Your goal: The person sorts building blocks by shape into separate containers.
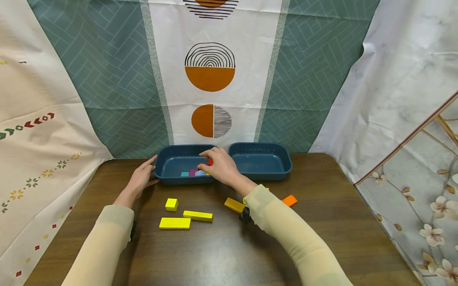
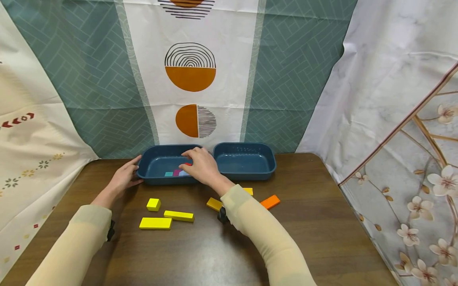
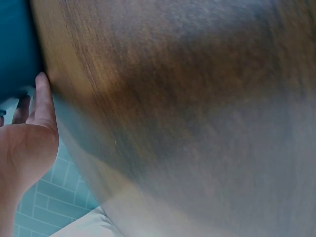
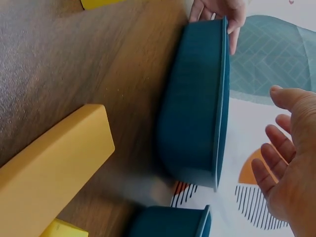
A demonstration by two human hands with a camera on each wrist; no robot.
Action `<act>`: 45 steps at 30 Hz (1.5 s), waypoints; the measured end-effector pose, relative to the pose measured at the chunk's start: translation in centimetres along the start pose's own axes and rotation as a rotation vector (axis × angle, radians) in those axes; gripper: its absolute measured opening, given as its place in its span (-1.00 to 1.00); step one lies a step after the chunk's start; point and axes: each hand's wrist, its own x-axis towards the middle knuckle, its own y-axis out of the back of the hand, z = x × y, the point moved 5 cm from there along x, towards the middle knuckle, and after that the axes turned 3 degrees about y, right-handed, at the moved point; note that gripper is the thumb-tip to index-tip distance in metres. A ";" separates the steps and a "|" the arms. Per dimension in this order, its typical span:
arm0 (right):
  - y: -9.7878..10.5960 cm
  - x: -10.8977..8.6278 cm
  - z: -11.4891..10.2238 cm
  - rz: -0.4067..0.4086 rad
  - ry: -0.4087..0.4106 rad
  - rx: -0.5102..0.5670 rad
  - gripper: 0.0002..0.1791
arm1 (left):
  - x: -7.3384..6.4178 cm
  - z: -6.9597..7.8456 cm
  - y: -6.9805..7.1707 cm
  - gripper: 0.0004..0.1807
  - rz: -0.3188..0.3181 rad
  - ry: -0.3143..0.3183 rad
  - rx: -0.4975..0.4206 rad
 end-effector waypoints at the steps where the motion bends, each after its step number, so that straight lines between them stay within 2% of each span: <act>1: 0.0 -0.1 -0.2 0.002 0.005 0.004 -0.52 | 0.0 0.0 0.0 -0.38 -0.001 0.000 -0.001; 19: -0.3 -0.9 -2.5 -0.012 0.058 0.050 -0.54 | 0.2 -0.2 0.0 -0.38 0.007 0.013 -0.016; 22: -0.3 -1.0 -2.8 -0.017 0.069 0.063 -0.55 | -0.1 0.3 -0.2 -0.38 0.004 0.021 -0.031; 29: -0.6 -1.5 -3.5 -0.014 0.109 0.078 -0.56 | -2.0 2.5 -0.8 -0.36 -0.021 0.029 -0.060; 36: -0.8 -1.8 -4.3 -0.020 0.142 0.068 -0.55 | 0.4 -0.5 -0.1 -0.38 -0.002 0.012 -0.031; 45: -1.3 -2.3 -5.1 -0.042 0.162 0.081 -0.54 | 0.4 -0.4 0.0 -0.37 -0.003 0.009 -0.030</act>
